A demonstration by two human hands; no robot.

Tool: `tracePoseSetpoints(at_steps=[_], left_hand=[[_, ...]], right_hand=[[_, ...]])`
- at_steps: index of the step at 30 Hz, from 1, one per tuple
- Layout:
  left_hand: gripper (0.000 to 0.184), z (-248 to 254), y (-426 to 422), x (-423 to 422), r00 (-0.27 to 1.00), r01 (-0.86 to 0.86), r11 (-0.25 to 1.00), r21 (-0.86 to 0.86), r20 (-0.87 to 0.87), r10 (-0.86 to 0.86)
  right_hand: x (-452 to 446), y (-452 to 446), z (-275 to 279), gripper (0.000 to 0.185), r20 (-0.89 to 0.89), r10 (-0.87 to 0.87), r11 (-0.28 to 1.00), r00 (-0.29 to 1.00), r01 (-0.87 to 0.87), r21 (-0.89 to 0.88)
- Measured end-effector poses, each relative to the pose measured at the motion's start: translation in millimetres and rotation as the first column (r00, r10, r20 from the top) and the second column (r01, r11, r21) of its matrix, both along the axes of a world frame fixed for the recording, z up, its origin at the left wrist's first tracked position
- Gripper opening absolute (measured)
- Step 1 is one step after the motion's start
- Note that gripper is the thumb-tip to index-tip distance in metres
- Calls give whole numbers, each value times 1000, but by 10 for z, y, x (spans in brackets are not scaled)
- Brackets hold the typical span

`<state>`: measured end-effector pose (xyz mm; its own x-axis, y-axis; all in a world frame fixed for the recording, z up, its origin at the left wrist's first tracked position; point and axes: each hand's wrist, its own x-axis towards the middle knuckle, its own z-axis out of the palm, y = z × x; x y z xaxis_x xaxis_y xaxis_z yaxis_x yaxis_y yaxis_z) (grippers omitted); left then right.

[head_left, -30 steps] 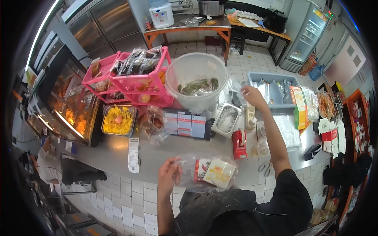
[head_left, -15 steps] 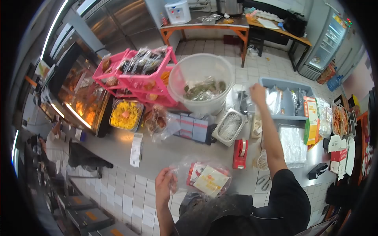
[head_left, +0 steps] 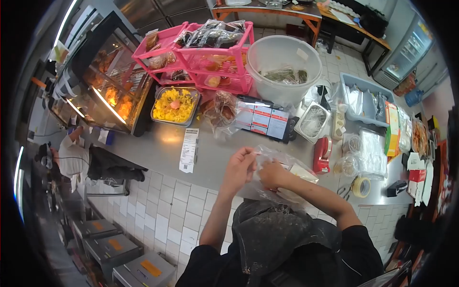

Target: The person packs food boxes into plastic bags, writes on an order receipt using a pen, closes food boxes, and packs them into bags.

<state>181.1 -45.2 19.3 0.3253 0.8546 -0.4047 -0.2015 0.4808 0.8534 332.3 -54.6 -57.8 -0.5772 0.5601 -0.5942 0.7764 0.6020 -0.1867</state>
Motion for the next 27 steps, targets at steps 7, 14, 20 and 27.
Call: tracePoseSetpoints(at_steps=[7,14,20,27], left_hand=[[24,-338,106,-265,956,189,978,-93,246,-161],[54,-131,-387,497,766,620,394,678,-415,-491],[57,-821,-813,1287,881,279,846,454,230,-413],[86,59,-1022,631,581,804,266,532,-608,-542]], right_hand=[[1098,-731,1181,35,-317,-169,969,933,216,121],[1074,-1018,1619,26,-420,-95,854,903,290,431],[763,-1244,1167,51,-799,-367,642,477,751,154],[669,-1282,9,35,-827,-562,398,-9,874,-280]])
